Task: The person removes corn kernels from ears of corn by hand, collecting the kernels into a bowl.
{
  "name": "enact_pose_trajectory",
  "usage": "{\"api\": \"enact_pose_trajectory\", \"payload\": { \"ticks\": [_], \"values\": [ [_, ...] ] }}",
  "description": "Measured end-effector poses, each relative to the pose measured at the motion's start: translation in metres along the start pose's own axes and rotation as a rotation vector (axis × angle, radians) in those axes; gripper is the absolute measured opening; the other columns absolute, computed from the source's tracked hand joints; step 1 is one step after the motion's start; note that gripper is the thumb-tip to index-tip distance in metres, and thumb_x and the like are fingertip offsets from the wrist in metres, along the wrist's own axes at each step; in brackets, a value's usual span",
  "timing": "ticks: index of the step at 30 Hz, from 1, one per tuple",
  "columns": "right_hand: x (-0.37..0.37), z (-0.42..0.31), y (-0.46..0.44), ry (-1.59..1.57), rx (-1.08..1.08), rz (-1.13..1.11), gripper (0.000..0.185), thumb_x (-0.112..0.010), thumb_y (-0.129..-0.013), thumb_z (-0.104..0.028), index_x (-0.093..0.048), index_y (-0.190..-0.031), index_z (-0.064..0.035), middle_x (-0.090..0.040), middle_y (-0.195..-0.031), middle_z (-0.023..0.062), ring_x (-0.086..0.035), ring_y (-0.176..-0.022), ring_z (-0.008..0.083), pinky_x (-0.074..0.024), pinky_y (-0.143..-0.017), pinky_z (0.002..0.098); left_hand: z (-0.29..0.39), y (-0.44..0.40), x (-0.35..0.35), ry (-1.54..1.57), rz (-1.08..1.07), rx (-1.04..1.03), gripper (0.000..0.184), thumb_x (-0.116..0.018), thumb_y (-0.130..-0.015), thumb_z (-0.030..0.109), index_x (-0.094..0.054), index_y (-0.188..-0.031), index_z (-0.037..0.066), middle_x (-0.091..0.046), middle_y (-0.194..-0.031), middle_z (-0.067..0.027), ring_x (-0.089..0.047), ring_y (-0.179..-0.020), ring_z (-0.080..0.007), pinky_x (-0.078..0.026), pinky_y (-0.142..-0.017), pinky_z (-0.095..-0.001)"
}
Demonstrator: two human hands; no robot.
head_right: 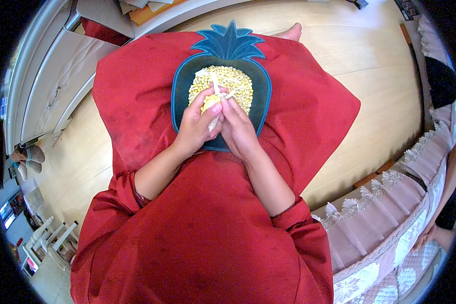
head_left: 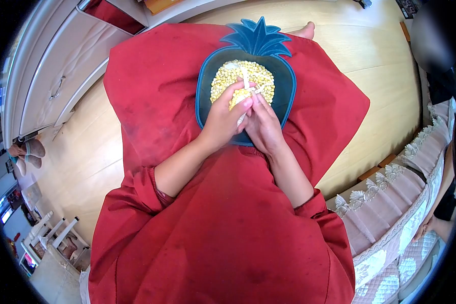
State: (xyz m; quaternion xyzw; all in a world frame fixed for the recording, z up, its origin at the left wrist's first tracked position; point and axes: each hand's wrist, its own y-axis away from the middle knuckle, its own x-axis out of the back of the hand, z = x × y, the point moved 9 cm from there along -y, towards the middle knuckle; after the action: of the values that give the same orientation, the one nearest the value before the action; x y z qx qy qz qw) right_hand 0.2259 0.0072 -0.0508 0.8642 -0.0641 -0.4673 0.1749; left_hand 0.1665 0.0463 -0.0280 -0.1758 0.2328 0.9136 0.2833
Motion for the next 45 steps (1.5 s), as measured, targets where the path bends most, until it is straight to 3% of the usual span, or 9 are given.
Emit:
{"api": "enact_pose_trajectory", "payload": {
  "ticks": [6,15,20,29,36,39,45],
  "values": [
    [-0.004,-0.002,0.002,0.025,-0.015,0.009,0.043,-0.040,-0.106,-0.031,-0.038,-0.143,-0.0098,-0.057,-0.105,0.0036,-0.058,-0.086,0.0138,-0.0515,-0.069,0.0292,-0.007,0.002,0.003,0.046,0.017,0.030,0.038,-0.049,-0.101,0.018,-0.043,-0.137,0.008,-0.053,-0.074,-0.0034,-0.043,-0.047,-0.0083,-0.031,-0.041,-0.0220],
    [-0.006,-0.006,-0.001,-0.036,-0.008,0.082,0.041,-0.038,-0.106,-0.033,-0.043,-0.137,-0.0079,-0.054,-0.089,0.0015,-0.059,-0.073,0.0167,-0.0512,-0.064,0.0303,-0.004,-0.003,0.001,0.120,-0.003,-0.009,0.045,-0.036,-0.103,0.037,-0.047,-0.134,0.006,-0.058,-0.079,-0.0058,-0.045,-0.048,-0.0092,-0.032,-0.040,-0.0225],
    [0.002,0.002,-0.001,-0.051,-0.033,0.096,0.035,-0.037,-0.106,-0.034,-0.047,-0.127,-0.0083,-0.051,-0.079,0.0008,-0.058,-0.070,0.0173,-0.0512,-0.062,0.0301,0.003,-0.002,0.001,-0.070,0.057,-0.006,0.035,-0.043,-0.103,0.029,-0.051,-0.130,0.007,-0.056,-0.073,-0.0035,-0.045,-0.049,-0.0078,-0.032,-0.041,-0.0224],
    [-0.007,-0.007,-0.001,0.129,-0.003,0.091,0.042,-0.037,-0.106,-0.034,-0.043,-0.139,-0.0074,-0.055,-0.091,0.0015,-0.056,-0.076,0.0101,-0.0493,-0.059,0.0253,-0.005,0.001,0.003,-0.053,0.055,0.017,0.029,-0.046,-0.103,0.022,-0.055,-0.126,0.007,-0.055,-0.075,-0.0020,-0.047,-0.055,-0.0073,-0.036,-0.047,-0.0214],
    [-0.003,-0.004,0.001,0.082,-0.015,0.081,0.045,-0.037,-0.106,-0.034,-0.042,-0.141,-0.0065,-0.059,-0.104,0.0055,-0.058,-0.078,0.0118,-0.0501,-0.059,0.0265,-0.006,0.003,0.002,-0.083,0.008,-0.015,0.030,-0.048,-0.102,0.020,-0.052,-0.128,0.005,-0.056,-0.084,-0.0042,-0.049,-0.061,-0.0079,-0.038,-0.049,-0.0216],
    [0.000,-0.002,0.000,0.074,-0.026,0.056,0.046,-0.036,-0.106,-0.036,-0.041,-0.141,-0.0062,-0.060,-0.096,0.0031,-0.061,-0.081,0.0123,-0.0510,-0.061,0.0267,-0.006,0.004,0.000,-0.132,0.035,-0.030,0.032,-0.043,-0.103,0.019,-0.050,-0.130,0.005,-0.056,-0.083,-0.0046,-0.050,-0.063,-0.0090,-0.039,-0.052,-0.0223],
    [0.005,0.002,-0.002,-0.030,-0.033,0.070,0.043,-0.037,-0.106,-0.036,-0.044,-0.138,-0.0072,-0.060,-0.095,0.0026,-0.061,-0.083,0.0128,-0.0508,-0.066,0.0272,0.001,0.000,0.001,0.004,0.084,-0.055,0.036,-0.040,-0.101,0.021,-0.048,-0.132,0.005,-0.057,-0.082,-0.0052,-0.050,-0.063,-0.0104,-0.040,-0.056,-0.0227]
  ]
}}
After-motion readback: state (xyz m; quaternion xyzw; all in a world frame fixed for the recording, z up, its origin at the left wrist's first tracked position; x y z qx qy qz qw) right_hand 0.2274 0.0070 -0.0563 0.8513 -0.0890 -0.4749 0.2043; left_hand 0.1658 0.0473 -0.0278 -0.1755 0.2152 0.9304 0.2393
